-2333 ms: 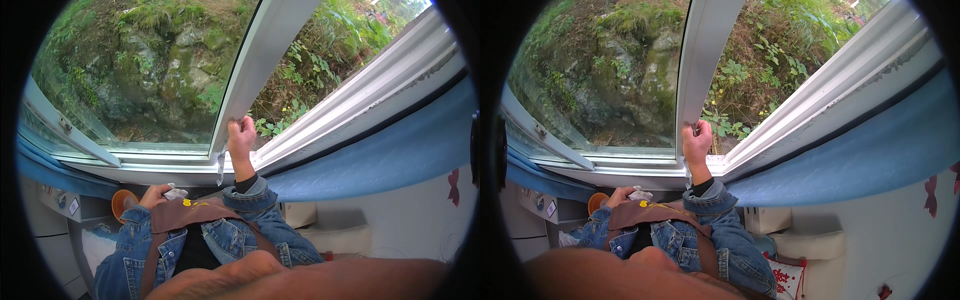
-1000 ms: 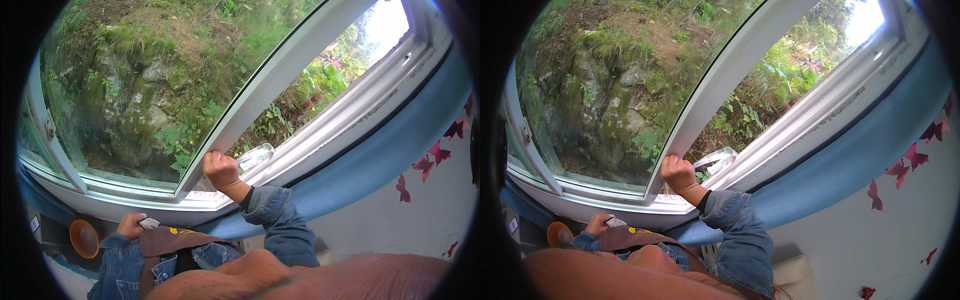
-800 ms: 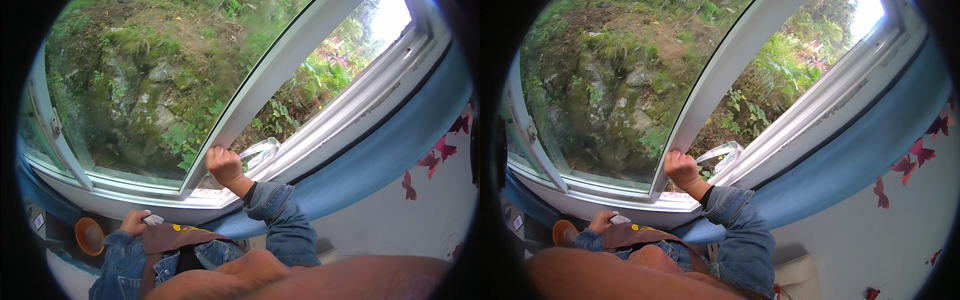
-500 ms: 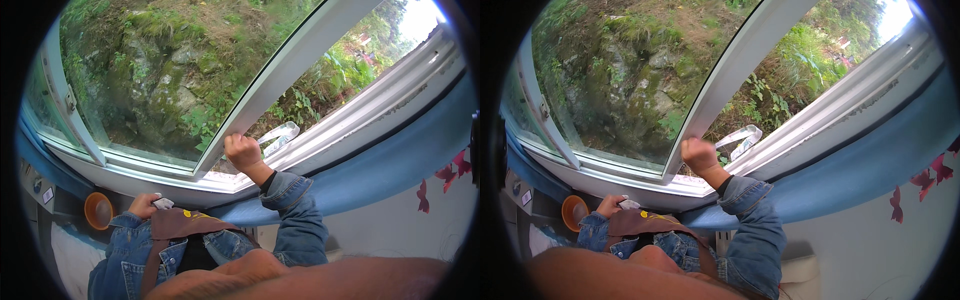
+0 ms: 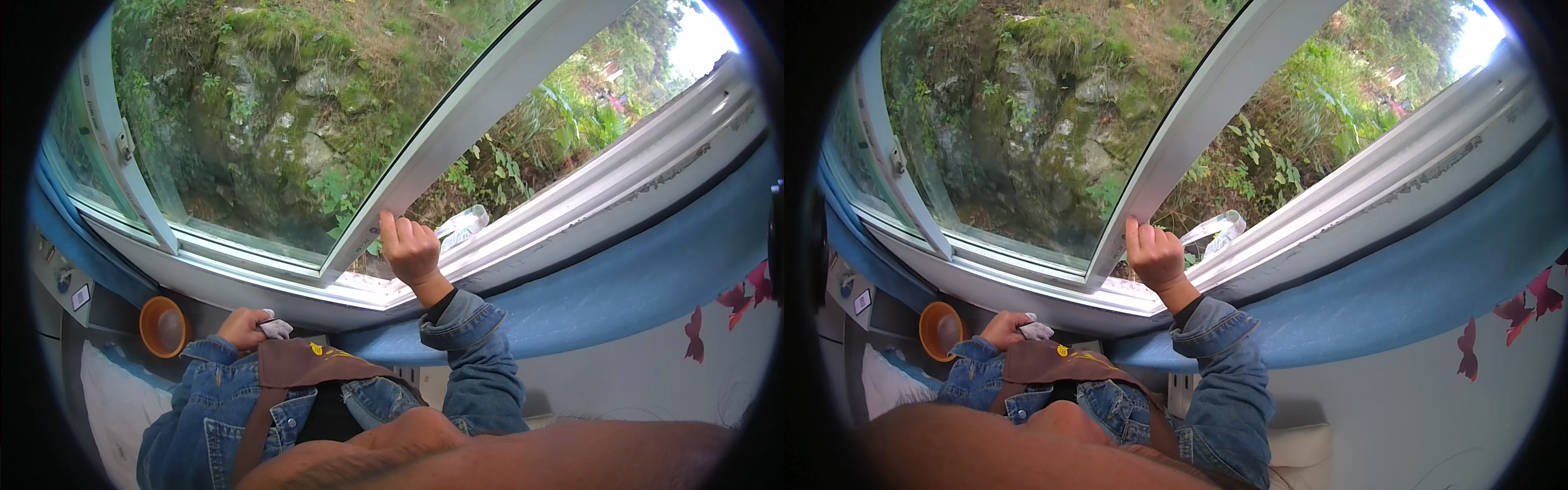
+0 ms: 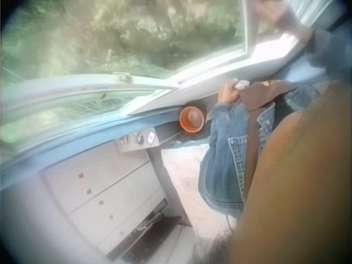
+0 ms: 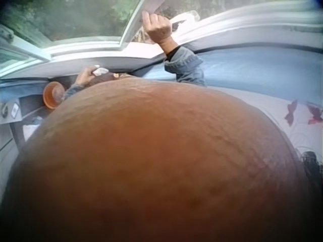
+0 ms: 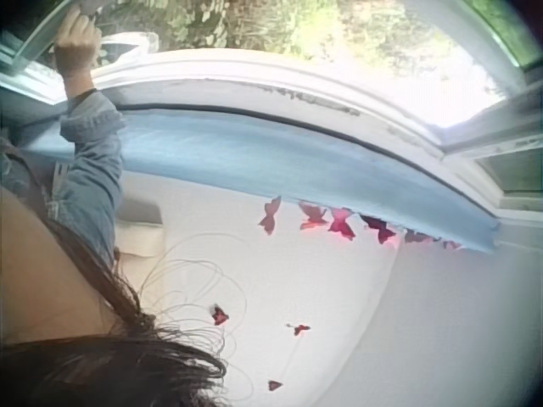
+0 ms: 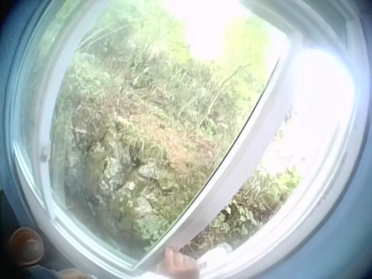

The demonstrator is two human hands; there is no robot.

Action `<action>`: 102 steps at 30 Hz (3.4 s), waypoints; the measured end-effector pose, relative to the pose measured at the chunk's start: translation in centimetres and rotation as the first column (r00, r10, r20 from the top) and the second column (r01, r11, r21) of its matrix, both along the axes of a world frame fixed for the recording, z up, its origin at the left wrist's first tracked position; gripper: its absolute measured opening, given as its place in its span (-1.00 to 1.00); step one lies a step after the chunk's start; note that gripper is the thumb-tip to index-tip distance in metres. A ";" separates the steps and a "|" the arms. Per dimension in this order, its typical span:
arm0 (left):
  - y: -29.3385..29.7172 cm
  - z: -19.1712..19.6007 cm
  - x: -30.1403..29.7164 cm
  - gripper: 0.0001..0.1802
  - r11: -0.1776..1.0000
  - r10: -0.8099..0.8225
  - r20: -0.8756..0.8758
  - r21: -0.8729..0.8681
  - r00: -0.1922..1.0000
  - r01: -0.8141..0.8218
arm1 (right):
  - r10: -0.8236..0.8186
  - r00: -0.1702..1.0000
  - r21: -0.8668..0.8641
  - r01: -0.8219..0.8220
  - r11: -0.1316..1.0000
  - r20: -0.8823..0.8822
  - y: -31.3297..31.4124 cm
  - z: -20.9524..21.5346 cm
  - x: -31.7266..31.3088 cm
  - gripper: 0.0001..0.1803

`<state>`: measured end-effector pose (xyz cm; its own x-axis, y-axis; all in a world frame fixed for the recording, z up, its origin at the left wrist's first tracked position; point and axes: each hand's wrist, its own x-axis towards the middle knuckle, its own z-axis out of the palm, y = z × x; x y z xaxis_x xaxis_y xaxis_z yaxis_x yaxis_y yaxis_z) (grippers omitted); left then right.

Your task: The person cleans a large curved window using a cloth and a squeegee. They wipe the glass surface and the window frame, then use the squeegee to remove water from the pane.

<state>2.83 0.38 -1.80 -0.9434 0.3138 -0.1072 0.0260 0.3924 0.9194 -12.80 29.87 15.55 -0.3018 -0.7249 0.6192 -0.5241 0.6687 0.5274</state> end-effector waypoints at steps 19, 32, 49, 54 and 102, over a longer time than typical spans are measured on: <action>-1.0 0.3 0.6 -0.73 0.992 0.026 0.020 -0.123 0.999 -0.024 | 0.040 0.998 0.216 -0.030 0.976 -0.041 -1.1 0.6 -2.2 -0.82; -1.2 0.6 1.1 -0.73 0.988 0.141 0.038 0.063 0.989 -0.143 | 0.181 0.958 0.526 -0.275 0.805 0.223 0.1 3.5 -2.8 -0.85; -1.5 -0.8 -0.2 -0.74 0.987 0.135 0.061 0.079 0.989 -0.140 | 0.055 0.827 -0.400 0.211 0.892 0.560 4.3 -1.0 1.6 -0.76; -1.2 -2.8 -1.7 -0.73 0.999 0.019 0.059 0.041 0.998 -0.021 | 0.182 0.561 -0.551 0.606 0.574 0.807 1.5 -4.2 2.4 -0.52; 2.8 -0.4 0.1 -0.64 0.954 0.299 0.124 -0.039 0.946 -0.296 | 0.560 0.060 -0.498 0.544 0.676 0.826 6.0 -5.0 -3.5 -0.70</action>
<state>2.89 3.14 -2.23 -0.9716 0.0178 -0.2359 -0.2114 0.3822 0.8996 -16.32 35.85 10.51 -0.9307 -0.3621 -0.0518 -0.1094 0.4108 -0.9051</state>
